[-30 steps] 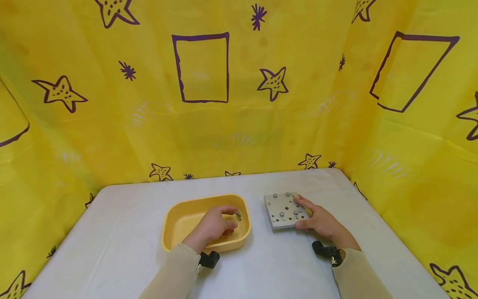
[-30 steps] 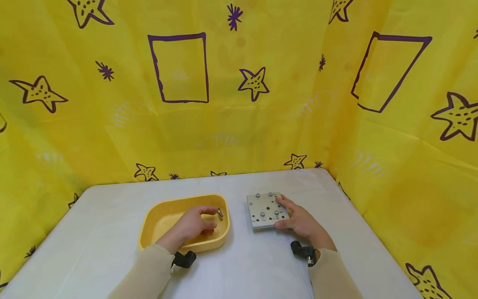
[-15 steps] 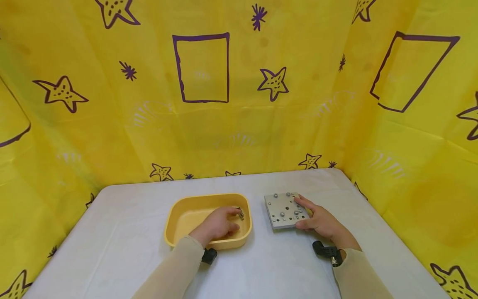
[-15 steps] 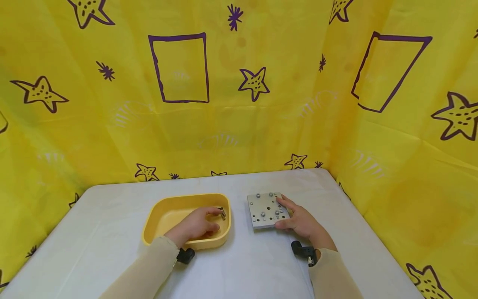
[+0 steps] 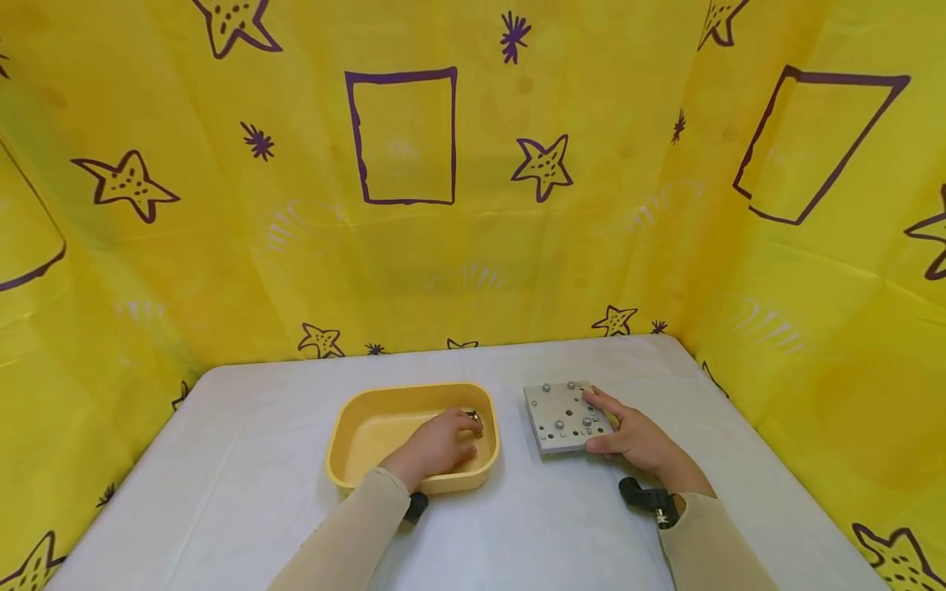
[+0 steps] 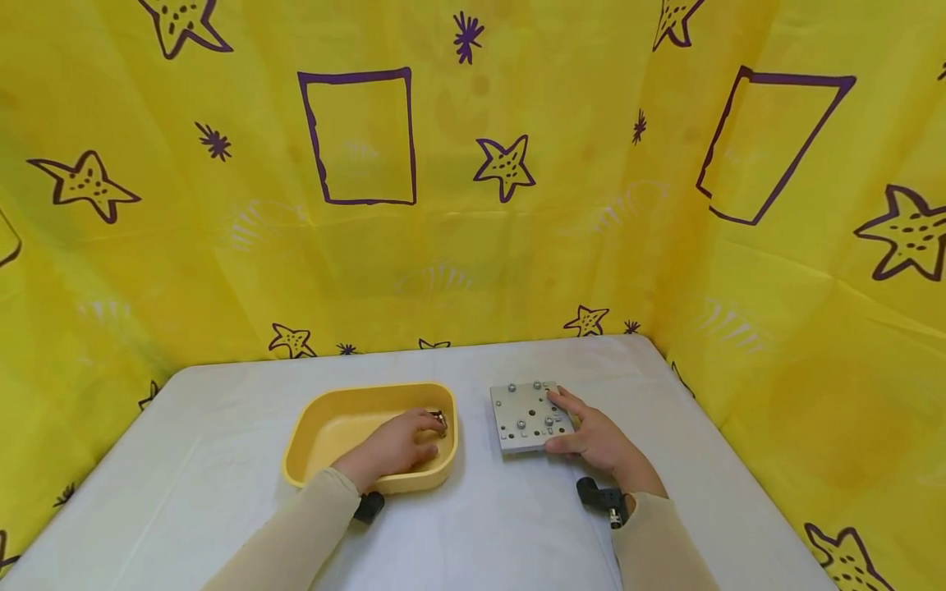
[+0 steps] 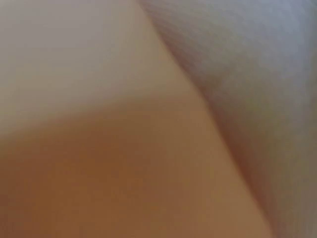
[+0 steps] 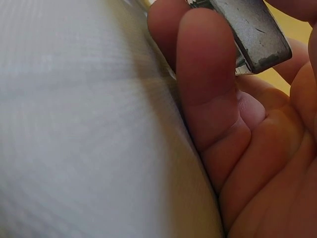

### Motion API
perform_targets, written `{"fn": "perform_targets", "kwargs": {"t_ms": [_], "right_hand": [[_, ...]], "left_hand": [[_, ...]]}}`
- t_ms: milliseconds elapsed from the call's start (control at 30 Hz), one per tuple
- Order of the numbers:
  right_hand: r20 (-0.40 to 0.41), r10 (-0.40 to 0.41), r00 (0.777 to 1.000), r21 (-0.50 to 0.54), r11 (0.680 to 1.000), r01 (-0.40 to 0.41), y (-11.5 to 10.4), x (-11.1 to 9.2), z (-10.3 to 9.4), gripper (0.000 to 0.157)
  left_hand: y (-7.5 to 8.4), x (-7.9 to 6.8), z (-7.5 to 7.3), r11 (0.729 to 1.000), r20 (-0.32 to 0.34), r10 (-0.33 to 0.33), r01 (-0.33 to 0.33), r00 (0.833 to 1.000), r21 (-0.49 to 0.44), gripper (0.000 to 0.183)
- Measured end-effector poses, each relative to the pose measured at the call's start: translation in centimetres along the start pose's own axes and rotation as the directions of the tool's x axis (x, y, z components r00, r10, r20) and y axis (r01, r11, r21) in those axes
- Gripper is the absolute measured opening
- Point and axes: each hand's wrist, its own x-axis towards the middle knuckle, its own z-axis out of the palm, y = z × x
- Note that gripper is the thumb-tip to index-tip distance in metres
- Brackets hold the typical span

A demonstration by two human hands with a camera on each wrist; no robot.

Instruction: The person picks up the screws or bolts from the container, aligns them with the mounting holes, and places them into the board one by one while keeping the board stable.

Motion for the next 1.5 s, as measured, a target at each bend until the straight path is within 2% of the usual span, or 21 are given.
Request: {"fn": "perform_targets", "kwargs": {"t_ms": [400,633,933,1167,1367,1500], "right_hand": [[-0.001,0.001,1.000,-0.016,1.000,-0.001,0.0,-0.1,0.0,0.094],[0.001,-0.014,1.000,-0.011,1.000,0.014,0.0,-0.1,0.0,0.094],[0.000,-0.017,1.000,-0.017,1.000,0.017,0.1,0.0,0.0,0.094],[-0.002,-0.013,1.000,-0.031,0.999,0.013,0.1,-0.1,0.0,0.095],[-0.003,-0.012,1.000,-0.030,0.999,0.012,0.0,0.0,-0.1,0.095],[0.003,0.008,1.000,-0.027,1.000,-0.008,0.1,0.0,0.0,0.096]], "left_hand": [[0.3,0.2,0.0,0.993,-0.015,0.089,-0.088,0.996,0.074,0.011],[0.7,0.3,-0.2,0.985,-0.007,0.101,-0.099,0.995,0.145,0.004],[0.4,0.7,0.3,0.973,-0.030,0.084,-0.075,0.996,0.218,0.009],[0.2,0.9,0.4,0.978,-0.037,0.086,-0.078,0.996,0.194,0.014],[0.3,0.5,0.2,0.993,-0.077,0.014,-0.005,0.997,0.120,0.017],[0.8,-0.4,-0.6,0.998,-0.110,-0.063,0.062,0.992,-0.009,0.015]]}}
